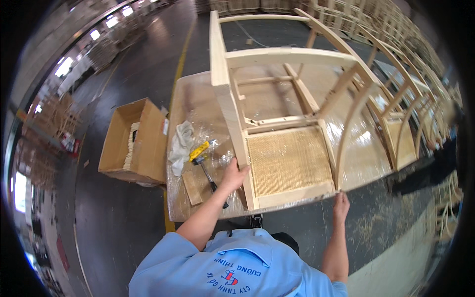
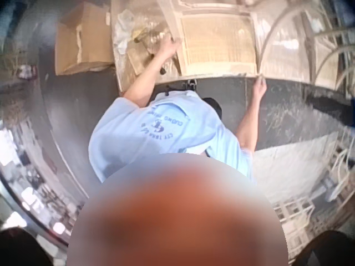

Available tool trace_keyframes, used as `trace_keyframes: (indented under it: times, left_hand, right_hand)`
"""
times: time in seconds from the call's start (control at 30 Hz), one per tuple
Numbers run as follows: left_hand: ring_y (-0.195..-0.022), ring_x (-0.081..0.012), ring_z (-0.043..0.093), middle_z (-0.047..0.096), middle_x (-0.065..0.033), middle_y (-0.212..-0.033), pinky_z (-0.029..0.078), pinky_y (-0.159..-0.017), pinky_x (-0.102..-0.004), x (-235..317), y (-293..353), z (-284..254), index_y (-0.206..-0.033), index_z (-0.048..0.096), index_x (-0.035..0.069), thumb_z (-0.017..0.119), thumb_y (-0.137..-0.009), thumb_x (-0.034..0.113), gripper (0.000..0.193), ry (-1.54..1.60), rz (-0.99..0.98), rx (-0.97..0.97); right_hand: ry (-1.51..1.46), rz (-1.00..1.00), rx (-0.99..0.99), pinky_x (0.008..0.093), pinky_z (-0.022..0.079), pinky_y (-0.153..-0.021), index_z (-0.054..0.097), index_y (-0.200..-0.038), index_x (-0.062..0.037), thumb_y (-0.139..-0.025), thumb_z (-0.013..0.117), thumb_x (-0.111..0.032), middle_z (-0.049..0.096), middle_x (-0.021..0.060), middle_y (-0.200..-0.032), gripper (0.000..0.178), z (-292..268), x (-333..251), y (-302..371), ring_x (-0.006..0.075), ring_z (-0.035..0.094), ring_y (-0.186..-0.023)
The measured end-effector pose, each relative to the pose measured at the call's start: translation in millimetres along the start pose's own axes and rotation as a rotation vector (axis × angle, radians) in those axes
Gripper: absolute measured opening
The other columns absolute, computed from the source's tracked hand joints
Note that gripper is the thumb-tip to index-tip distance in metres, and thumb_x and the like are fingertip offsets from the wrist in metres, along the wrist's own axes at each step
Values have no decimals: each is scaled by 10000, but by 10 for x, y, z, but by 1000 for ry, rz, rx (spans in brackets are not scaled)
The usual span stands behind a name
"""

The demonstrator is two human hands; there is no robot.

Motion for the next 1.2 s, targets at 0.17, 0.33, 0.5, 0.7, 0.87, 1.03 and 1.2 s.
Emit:
trace_keyframes:
  times: [0.17, 0.33, 0.5, 0.7, 0.87, 1.03, 1.2]
  left_hand:
    - [-1228, -418, 671, 700, -262, -1297, 521, -1042, -474, -240, -94, 56, -1347, 569, -19, 747, -977, 301, 521, 46, 12, 108]
    - [-1215, -405, 680, 724, -262, -1234, 526, -1021, -474, -148, -108, 223, -1353, 566, -18, 720, -1000, 294, 496, 82, 21, 114]
    - [-1139, -271, 709, 747, -197, -1244, 533, -993, -387, -103, 36, 158, -1412, 569, -6, 662, -1055, 227, 436, 101, 23, 57]
    - [-1089, -226, 714, 753, -153, -1197, 563, -946, -378, -450, 545, 179, -1431, 583, -6, 592, -1107, 253, 415, 228, -118, 284]
    - [-880, -130, 739, 786, -74, -998, 593, -780, -302, -688, 958, -1214, -1231, 712, 42, 589, -1102, 160, 214, 279, -143, 394]
    - [-618, -95, 639, 689, -28, -758, 524, -572, -251, -569, 1108, -3830, -1106, 720, 41, 600, -1091, 173, 180, 182, -98, 874]
    - [-835, -271, 746, 786, -107, -904, 582, -775, -403, -1131, 995, -5396, -1108, 758, 51, 670, -983, 171, 194, -546, -250, 629]
  right_hand:
    - [67, 65, -71, 367, 463, -1080, 422, -1582, 72, -1143, 475, -352, 620, 226, -1459, 613, 491, -516, -1320, 292, 616, -1256]
    - [294, -239, 28, 388, 457, -1088, 388, -1605, 52, -1143, 465, -310, 623, 257, -1444, 592, 391, -720, -1708, 315, 617, -1285]
    - [301, -120, -296, 358, 451, -1092, 394, -1603, 50, -1130, 497, -207, 596, 234, -1496, 548, 563, -564, -1726, 270, 599, -1302]
    - [239, -104, -436, 324, 522, -833, 513, -1539, 44, -1116, 520, -188, 710, 135, -1130, 482, 295, -395, -1641, 150, 581, -946]
    - [278, -125, -242, 280, 460, -578, 569, -1485, 58, -1116, 529, -197, 628, 22, -880, 450, 69, -141, -1611, 89, 529, -727]
    - [204, 71, -160, 308, 555, -610, 521, -1496, 82, -1138, 521, -288, 670, 78, -992, 514, 306, -30, -1260, 141, 635, -810]
    - [15, 12, -66, 342, 509, -594, 555, -1505, 5, -1119, 562, -342, 697, 108, -1082, 520, 897, -418, -1269, 190, 661, -869]
Point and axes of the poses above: each hand's wrist, its own y-axis away from the middle knuckle, its own z-axis out of the palm, x = y × z, the point moved 10 cm from there along -y, towards the middle knuckle
